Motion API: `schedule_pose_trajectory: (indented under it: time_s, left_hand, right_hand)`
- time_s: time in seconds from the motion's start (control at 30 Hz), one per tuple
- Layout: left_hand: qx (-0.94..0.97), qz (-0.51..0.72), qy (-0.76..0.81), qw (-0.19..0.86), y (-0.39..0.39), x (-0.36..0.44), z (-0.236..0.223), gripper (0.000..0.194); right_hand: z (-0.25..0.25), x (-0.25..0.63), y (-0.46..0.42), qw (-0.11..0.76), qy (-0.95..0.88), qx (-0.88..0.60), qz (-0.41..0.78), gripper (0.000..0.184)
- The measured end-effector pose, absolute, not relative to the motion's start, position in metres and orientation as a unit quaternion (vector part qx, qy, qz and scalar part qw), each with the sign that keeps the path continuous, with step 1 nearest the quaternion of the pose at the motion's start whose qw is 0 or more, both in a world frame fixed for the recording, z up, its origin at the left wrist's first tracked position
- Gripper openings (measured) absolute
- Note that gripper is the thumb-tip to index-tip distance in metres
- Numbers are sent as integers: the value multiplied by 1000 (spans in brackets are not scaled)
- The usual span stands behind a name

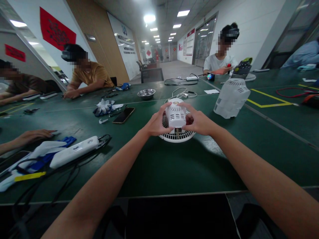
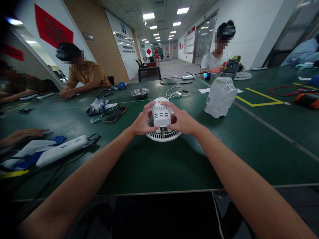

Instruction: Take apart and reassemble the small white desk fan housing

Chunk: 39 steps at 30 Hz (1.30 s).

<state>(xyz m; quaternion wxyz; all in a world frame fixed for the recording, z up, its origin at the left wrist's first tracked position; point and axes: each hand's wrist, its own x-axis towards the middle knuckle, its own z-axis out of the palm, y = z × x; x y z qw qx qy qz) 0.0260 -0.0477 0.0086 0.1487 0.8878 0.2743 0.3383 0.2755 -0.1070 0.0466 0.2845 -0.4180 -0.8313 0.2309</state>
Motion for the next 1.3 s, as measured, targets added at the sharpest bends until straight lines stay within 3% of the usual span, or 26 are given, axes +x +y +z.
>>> schedule_pose_trajectory:
  time_s: [0.37,0.47,0.67,0.9,1.13,1.3]
  left_hand:
    - [884,361,274,116,-43,29,-8,116]
    - [886,356,269,127,-37,24,-13,107]
    - [839,367,385,113,-25,9,-19,69]
    - [738,353,551,167,-11,4,-29,58]
    - [730,297,590,175,-8,5,-27,62]
    - [724,300,593,186,-8,5,-28,61]
  right_hand:
    - [35,273,-101,316,-825,-438,165,106]
    - [31,282,-92,312,-827,-446,140,107]
    - [24,308,-70,343,-800,-488,62,82]
    - [23,294,-78,417,-759,-490,102,66]
    - [14,286,-79,372,-777,-489,140,102]
    - [9,286,-77,387,-770,-488,135,100]
